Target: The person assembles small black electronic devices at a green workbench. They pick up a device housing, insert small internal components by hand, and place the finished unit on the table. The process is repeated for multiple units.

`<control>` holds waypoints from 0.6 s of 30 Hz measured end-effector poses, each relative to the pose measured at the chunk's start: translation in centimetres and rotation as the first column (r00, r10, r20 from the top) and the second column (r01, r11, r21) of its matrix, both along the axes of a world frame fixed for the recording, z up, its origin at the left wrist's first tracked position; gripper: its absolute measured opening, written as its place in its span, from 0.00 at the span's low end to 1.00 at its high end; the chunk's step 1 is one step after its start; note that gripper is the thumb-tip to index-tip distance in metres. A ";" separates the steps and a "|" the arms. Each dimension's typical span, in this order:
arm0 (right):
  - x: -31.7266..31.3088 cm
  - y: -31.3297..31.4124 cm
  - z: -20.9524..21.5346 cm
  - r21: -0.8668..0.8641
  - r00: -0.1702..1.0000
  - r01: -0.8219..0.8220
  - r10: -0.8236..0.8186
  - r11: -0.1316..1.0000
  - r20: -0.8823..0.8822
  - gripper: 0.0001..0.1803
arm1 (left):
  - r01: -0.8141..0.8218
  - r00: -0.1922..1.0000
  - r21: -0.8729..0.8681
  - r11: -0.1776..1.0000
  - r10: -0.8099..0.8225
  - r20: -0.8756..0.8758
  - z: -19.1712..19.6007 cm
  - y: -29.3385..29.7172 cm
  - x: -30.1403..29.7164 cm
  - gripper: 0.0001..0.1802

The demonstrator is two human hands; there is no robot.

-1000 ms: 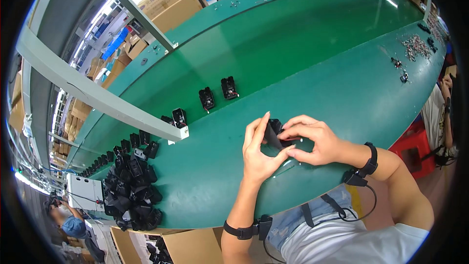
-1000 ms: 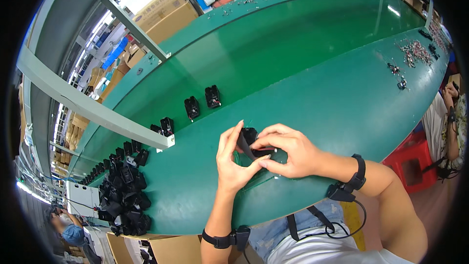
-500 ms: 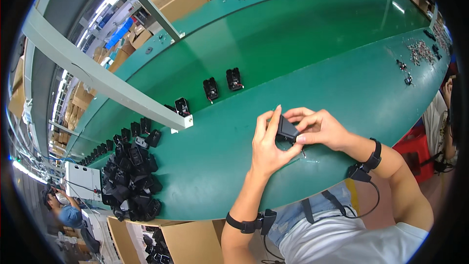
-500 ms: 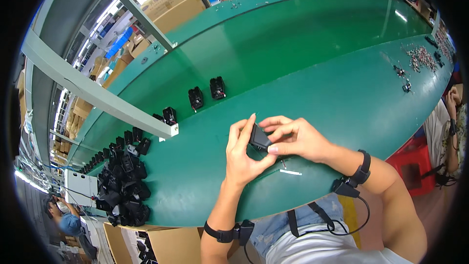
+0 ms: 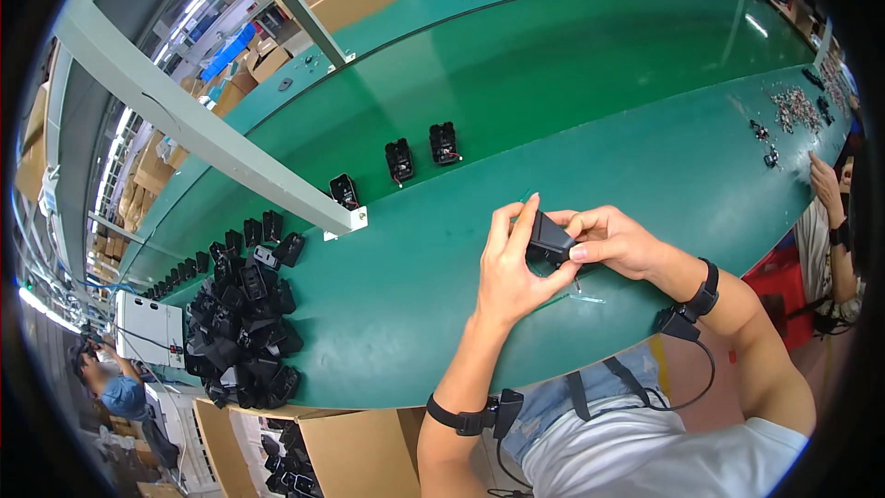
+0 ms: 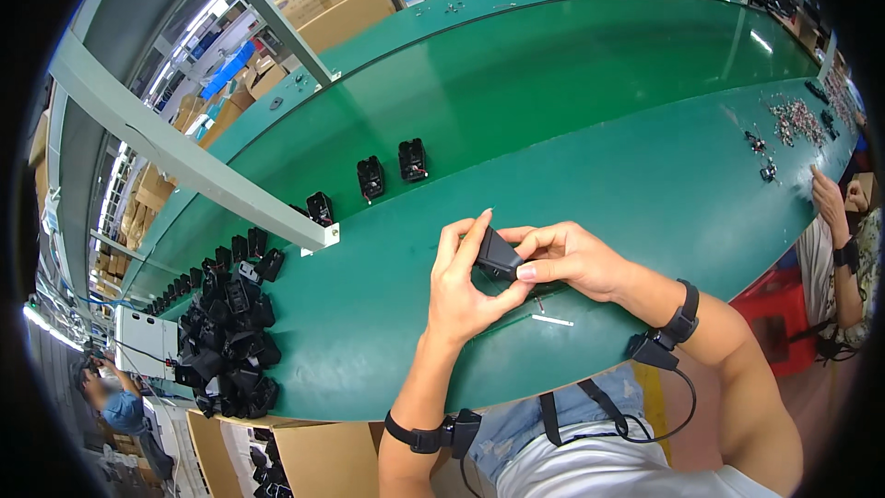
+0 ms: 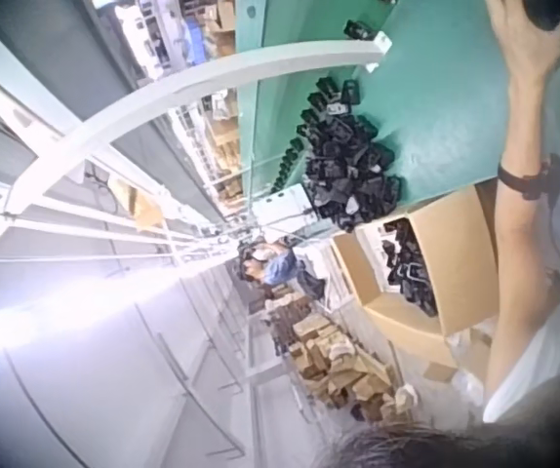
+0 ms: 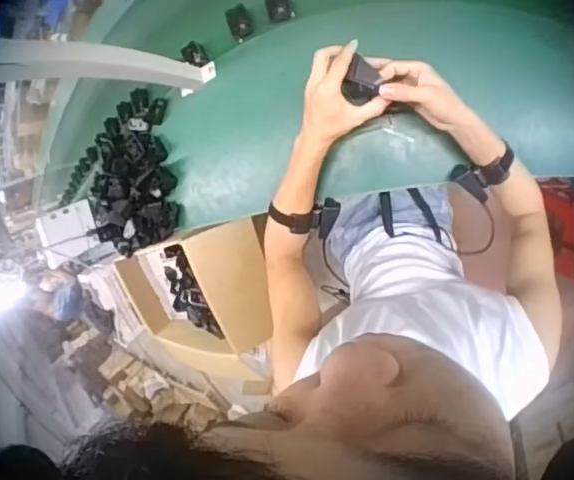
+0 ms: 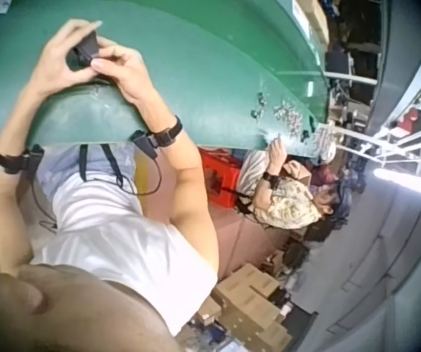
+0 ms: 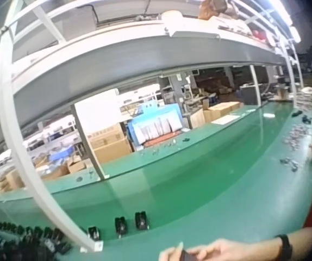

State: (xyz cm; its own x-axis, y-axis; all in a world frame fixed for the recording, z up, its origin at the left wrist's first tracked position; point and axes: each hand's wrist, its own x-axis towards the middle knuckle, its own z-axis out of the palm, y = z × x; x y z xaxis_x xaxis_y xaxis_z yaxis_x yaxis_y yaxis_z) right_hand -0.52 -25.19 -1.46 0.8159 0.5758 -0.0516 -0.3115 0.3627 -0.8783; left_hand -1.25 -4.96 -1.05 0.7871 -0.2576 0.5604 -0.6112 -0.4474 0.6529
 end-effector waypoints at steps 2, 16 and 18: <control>0.0 0.0 0.4 0.007 1.000 -0.016 0.016 1.000 -0.012 0.08 | -0.003 1.000 -0.012 1.000 0.003 -0.019 0.3 -0.1 0.1 0.45; 0.3 1.7 2.0 -0.266 0.965 0.191 -0.131 0.945 0.227 0.06 | -0.050 0.991 -0.086 0.995 0.039 -0.128 0.3 1.5 -0.6 0.42; 1.4 2.2 3.5 -0.408 0.830 0.324 -0.050 0.854 0.555 0.11 | -0.158 0.984 0.115 0.981 0.166 -0.063 1.3 5.9 -1.3 0.36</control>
